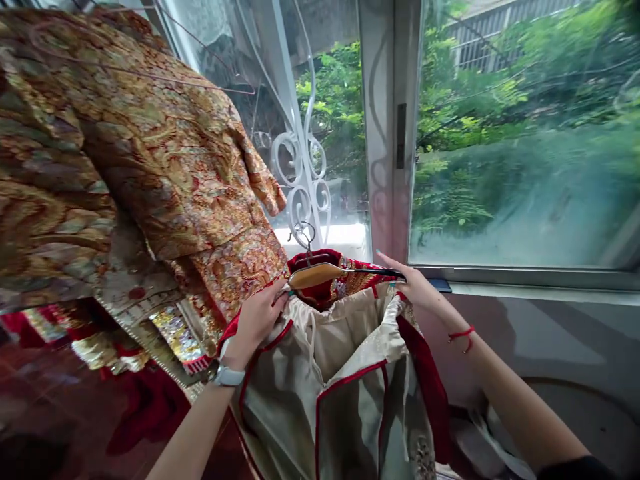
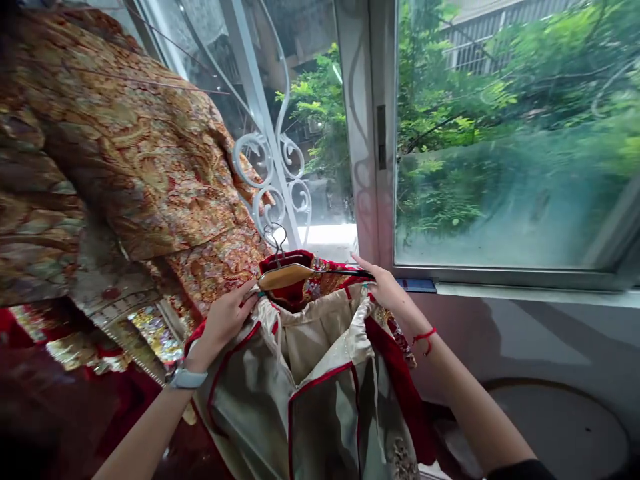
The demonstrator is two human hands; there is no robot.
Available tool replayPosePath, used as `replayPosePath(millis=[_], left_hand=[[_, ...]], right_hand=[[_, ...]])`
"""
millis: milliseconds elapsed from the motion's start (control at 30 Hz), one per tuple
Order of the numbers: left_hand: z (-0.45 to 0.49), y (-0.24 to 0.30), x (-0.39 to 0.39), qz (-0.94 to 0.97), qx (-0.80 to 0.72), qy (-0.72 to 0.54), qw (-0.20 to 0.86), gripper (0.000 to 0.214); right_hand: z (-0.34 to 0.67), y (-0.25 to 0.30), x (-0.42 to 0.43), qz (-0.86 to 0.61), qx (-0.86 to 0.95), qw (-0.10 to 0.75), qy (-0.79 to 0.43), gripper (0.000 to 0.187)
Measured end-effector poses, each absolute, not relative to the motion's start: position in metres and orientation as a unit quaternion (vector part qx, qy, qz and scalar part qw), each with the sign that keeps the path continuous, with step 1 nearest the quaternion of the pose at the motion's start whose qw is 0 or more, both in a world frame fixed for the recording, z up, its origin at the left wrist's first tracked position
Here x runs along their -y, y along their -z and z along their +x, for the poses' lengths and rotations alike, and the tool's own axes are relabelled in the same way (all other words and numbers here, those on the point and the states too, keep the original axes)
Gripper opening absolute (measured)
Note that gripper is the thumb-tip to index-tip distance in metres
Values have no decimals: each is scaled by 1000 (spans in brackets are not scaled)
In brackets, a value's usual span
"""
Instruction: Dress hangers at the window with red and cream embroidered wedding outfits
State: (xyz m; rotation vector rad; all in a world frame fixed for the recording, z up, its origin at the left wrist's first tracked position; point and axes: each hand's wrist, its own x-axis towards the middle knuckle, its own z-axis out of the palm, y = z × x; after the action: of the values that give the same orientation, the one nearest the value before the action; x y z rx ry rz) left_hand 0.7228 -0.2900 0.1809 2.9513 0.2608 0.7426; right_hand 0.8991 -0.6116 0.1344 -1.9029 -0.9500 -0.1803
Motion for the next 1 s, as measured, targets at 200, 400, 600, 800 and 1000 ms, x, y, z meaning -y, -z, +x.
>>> replayPosePath(millis=[200, 400, 600, 800, 1000], left_hand=[[738, -174, 275, 963, -42, -256, 68, 42], [742, -177, 277, 966, -24, -250, 59, 43], [740, -174, 283, 968, -6, -245, 60, 36], [740, -176, 286, 974, -8, -227, 24, 27], [736, -183, 292, 983, -10, -182, -5, 26]], right_hand=[[920, -141, 644, -771, 320, 551, 3, 85], [941, -168, 664, -768, 300, 556, -102, 37], [955, -214, 648, -862, 311, 401, 8, 23], [947, -235, 633, -901, 346, 225, 131, 32], [915, -260, 605, -861, 462, 67, 204, 39]])
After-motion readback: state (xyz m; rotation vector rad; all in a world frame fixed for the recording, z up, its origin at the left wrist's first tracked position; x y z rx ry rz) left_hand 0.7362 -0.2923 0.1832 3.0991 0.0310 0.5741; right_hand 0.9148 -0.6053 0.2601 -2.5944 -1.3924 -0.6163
